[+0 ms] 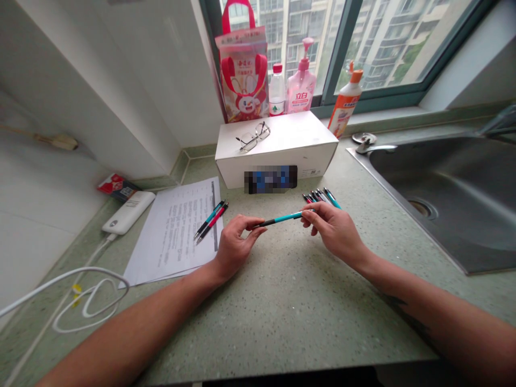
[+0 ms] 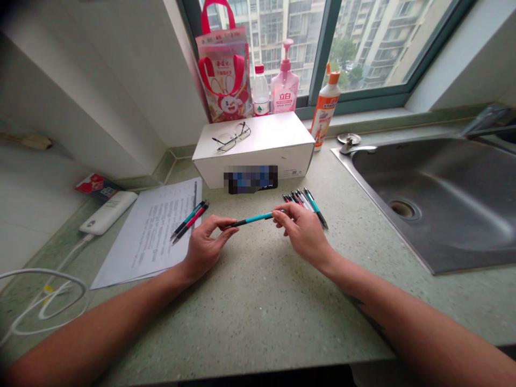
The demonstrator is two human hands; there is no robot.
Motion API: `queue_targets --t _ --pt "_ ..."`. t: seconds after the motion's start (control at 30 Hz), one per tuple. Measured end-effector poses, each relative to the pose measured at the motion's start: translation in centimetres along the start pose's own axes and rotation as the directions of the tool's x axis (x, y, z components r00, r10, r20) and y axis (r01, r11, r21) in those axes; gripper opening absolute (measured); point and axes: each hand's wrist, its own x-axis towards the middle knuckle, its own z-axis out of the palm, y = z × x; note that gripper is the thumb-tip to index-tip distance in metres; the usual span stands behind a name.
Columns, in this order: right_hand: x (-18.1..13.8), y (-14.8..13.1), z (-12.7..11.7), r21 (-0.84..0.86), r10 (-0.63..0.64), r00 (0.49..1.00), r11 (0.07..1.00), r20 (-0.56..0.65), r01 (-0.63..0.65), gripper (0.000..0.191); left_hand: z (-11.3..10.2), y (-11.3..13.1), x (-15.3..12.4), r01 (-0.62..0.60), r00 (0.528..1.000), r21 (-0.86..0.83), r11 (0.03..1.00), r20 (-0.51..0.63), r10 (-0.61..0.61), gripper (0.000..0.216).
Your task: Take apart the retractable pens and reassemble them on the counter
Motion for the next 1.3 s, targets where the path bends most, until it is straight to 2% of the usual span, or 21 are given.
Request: queue_targets --t 0.23,0.43,0.57,0.73,0.87,0.97,1.07,1.2,1.3 --pt "-0.2 0.0 0.8 0.25 0.08 0.997 0.965 -0.005 -0.076 0.044 0.2 0.4 -0.3 -0.059 0.997 0.013 0.998 0.053 0.058 0.012" --pt "-0.8 -0.4 1.3 0.262 0.045 0.999 0.964 0.007 -0.045 0.048 0.3 0.4 -0.4 0.002 0.999 0.045 0.999 0.042 -0.003 0.01" --pt "-1.0 -1.2 1.2 0.326 0.038 0.999 0.945 -0.026 -0.028 0.058 0.6 0.6 -0.3 0.027 0.998 0.023 0.999 0.059 -0.028 0.01" --pt "-0.7 -1.5 0.6 0.325 0.02 0.999 0.946 -0.04 -0.006 0.041 0.5 0.5 0.0 0.135 0.982 -0.063 0.989 0.143 -0.125 0.018" --pt "-0.4 -0.9 0.1 0.244 -0.003 1.0 0.97 0.015 0.0 0.035 0.3 -0.1 0.4 0.181 0.972 -0.104 0.978 0.17 -0.161 0.02" --pt "-0.2 -0.3 -0.2 0.052 -0.071 0.997 0.996 0.04 0.069 0.029 0.2 -0.5 0.6 0.163 0.975 -0.091 0.982 0.165 -0.146 0.019" --pt "-0.1 0.1 -0.4 -0.132 -0.151 0.986 0.978 0.073 0.159 0.026 0.1 -0.6 0.6 0.159 0.977 -0.082 0.984 0.159 -0.144 0.018" --pt "-0.2 0.2 -0.4 -0.224 -0.175 0.978 0.955 0.114 0.197 0.032 0.1 -0.3 0.3 0.091 0.99 -0.063 0.994 0.116 -0.084 0.013" --pt "-0.3 -0.1 -0.3 -0.267 -0.211 0.969 0.934 0.126 0.238 0.029 0.1 -0.2 0.2 0.109 0.991 -0.068 0.992 0.087 -0.103 0.013"
